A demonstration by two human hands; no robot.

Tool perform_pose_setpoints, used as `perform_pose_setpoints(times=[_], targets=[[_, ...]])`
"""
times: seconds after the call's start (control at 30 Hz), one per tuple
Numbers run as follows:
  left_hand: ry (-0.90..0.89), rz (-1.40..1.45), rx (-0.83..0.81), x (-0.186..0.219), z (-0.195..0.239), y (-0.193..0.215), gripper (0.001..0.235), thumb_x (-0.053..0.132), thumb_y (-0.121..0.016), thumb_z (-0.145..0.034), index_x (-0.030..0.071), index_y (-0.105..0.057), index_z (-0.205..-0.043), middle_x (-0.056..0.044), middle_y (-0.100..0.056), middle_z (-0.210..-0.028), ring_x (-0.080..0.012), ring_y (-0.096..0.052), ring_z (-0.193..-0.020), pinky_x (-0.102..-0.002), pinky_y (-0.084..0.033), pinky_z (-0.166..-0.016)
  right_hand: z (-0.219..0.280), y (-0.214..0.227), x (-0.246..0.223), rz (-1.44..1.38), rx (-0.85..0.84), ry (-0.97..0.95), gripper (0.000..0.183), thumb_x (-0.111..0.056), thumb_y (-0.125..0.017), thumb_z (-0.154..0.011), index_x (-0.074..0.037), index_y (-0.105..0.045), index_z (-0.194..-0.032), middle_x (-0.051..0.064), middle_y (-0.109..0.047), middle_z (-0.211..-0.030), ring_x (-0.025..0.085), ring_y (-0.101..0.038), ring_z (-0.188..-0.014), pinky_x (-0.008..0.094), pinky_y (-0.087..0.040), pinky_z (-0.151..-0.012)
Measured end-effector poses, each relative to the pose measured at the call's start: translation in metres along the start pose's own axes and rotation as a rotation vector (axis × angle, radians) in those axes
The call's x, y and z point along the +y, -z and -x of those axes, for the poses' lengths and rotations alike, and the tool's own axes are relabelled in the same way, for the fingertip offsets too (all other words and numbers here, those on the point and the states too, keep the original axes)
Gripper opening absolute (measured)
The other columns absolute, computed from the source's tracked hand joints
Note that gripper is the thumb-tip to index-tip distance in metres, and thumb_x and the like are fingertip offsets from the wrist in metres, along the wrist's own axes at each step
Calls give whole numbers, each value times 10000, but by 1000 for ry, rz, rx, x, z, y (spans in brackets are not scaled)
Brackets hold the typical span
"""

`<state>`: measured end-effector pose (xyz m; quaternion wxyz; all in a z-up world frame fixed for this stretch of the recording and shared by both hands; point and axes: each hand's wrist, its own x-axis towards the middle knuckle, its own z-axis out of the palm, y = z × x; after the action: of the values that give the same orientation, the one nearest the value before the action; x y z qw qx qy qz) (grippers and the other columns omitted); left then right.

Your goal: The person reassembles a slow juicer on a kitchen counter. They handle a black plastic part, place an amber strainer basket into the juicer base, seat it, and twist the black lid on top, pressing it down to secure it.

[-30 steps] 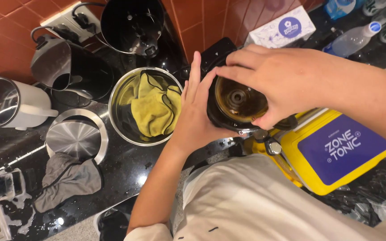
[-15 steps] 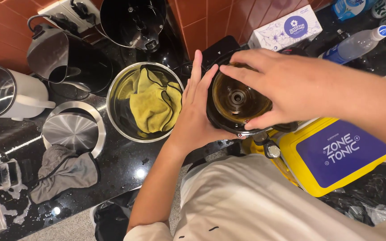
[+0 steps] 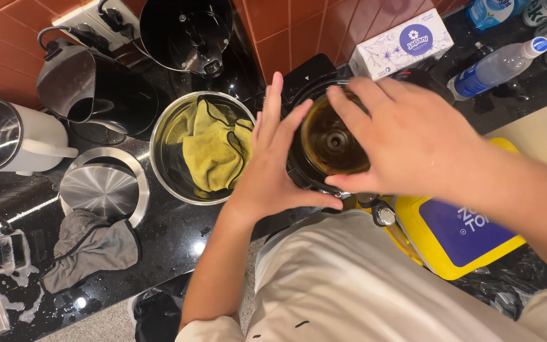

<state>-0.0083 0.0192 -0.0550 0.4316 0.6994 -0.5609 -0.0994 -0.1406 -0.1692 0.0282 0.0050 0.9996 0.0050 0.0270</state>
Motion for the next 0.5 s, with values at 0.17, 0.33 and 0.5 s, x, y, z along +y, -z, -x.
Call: perform_pose_setpoints(times=[0.17,0.33,0.5], targets=[[0,-14,-36,1,-1,8,1328,620,-996,-547,132,-378,-1615,-228,-29,-1770,-456,-37,-1675,-650,-130,-1336,1,-8,0,-72,268,146,992,-666,-738,-630,66,-632,-1291,194,-636,-1142,356,-620,-1019,435,-488,-925],[-10,35,-79,3,-5,11,1354,605,-1000,-499,126,-378,-1602,-238,-29,-1750,-460,19,-1651,-667,-77,-1305,-1,-14,-24,106,208,-134,961,-739,-754,-654,71,-649,-1160,160,-627,-1008,307,-599,-915,407,-454,-804],[-44,18,-101,0,-10,21,1326,583,-1022,-496,132,-407,-1581,-204,-62,-1750,-455,17,-1646,-666,-78,-1300,-3,-15,-39,172,168,-244,970,-746,-750,-649,64,-650,-1173,150,-618,-978,293,-608,-876,399,-456,-776]])
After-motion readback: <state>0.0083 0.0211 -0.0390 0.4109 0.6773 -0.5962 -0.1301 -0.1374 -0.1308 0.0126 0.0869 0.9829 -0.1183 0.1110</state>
